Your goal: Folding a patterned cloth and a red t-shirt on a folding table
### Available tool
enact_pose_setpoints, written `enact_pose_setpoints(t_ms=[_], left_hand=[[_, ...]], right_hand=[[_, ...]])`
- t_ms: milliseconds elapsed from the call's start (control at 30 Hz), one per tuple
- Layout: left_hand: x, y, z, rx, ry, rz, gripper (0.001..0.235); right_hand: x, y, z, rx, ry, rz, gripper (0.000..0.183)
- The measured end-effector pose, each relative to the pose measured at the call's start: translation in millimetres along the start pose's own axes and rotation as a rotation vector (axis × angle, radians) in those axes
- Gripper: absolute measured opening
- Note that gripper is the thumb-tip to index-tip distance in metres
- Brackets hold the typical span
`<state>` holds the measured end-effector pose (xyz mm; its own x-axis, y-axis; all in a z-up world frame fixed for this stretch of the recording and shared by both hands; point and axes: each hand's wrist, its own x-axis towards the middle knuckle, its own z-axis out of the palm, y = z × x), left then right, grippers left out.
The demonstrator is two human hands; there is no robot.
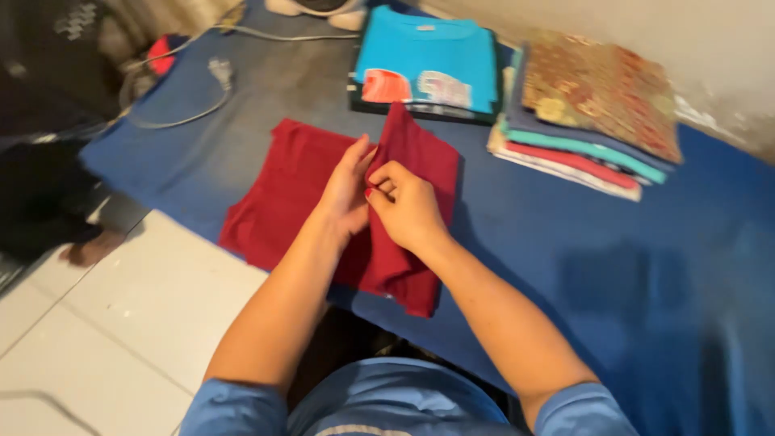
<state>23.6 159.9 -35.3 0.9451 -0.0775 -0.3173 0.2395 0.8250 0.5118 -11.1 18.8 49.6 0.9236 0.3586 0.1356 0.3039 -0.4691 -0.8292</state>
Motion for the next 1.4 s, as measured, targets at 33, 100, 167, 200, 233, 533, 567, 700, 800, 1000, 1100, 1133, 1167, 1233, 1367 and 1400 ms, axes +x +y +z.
enact_pose_setpoints(t_ms=[33, 100, 167, 200, 233, 533, 567, 700, 800, 1000, 1100, 1133, 1167, 1233, 1367, 1400], left_hand=[[12.9, -2.3, -24.8, -0.013, 0.019, 0.028, 0.096], [39.6, 1.8, -75.0, -0.128, 0.051, -0.059, 0.041], [50.2, 9.2, -105.4, -0.105, 0.047, -0.008, 0.048], [57.9, 11.7, -120.1, -0.062, 0.026, 0.009, 0.063], [59.8, 16.2, -127.3, -0.078, 0.039, 0.034, 0.063], [-24.7, 102.1, -112.0, -0.039, 0.072, 0.029, 0.071], [-27.8, 109.2, -116.3, 0.001, 0.066, 0.042, 0.068], [-32.6, 117.5, -129.3, 0.259, 0.016, 0.076, 0.076], [-72.1, 129.3, -79.4, 0.768, 0.1, 0.261, 0.095], [-56.3, 134.8, -74.3, 1.78, 0.417, 0.612, 0.063], [-41.2, 121.0, -48.7, 1.958, 0.103, 1.022, 0.048], [-34.1, 117.1, -54.4, 1.958, 0.093, 1.025, 0.048], [-27.6, 112.8, -60.0, 2.205, 0.154, 0.662, 0.049], [-28.1, 103.7, -64.4, 2.4, 0.211, 0.262, 0.052], [-31.2, 114.9, -52.9, 2.304, 0.41, 0.288, 0.062], [-34.7, 109.1, -53.6, 2.267, 0.46, 0.315, 0.063]], right_hand=[[1.3, -2.5, 9.3, 0.004, -0.031, -0.018, 0.018], [7.8, -11.0, 29.7, -0.025, -0.083, -0.045, 0.022], [9.3, -15.4, 40.7, -0.015, -0.163, -0.093, 0.024], [10.9, -15.8, 45.1, -0.007, -0.207, -0.119, 0.027], [11.1, -18.3, 46.8, -0.009, -0.236, -0.135, 0.027], [16.6, -7.2, 41.9, -0.22, -0.152, -0.6, 0.03], [20.5, -0.2, 44.5, -0.268, -0.162, -0.635, 0.035], [28.6, 35.7, 57.1, -0.621, -0.338, -0.463, 0.055], [29.0, 21.2, 60.1, -0.69, -0.5, -0.343, 0.056], [29.9, -0.9, 68.0, -0.813, -0.623, -0.243, 0.064], [31.5, 24.6, 78.0, -0.841, -0.572, -0.297, 0.065], [33.5, 18.0, 74.9, -0.842, -0.565, -0.291, 0.065], [34.7, 11.3, 71.7, -0.823, -0.614, -0.266, 0.065], [29.9, 10.5, 64.3, -0.806, -0.669, -0.238, 0.066], [45.5, 20.4, 50.2, -0.748, -0.468, -0.309, 0.063], [46.0, 24.2, 44.9, -0.773, -0.35, -0.351, 0.063]])
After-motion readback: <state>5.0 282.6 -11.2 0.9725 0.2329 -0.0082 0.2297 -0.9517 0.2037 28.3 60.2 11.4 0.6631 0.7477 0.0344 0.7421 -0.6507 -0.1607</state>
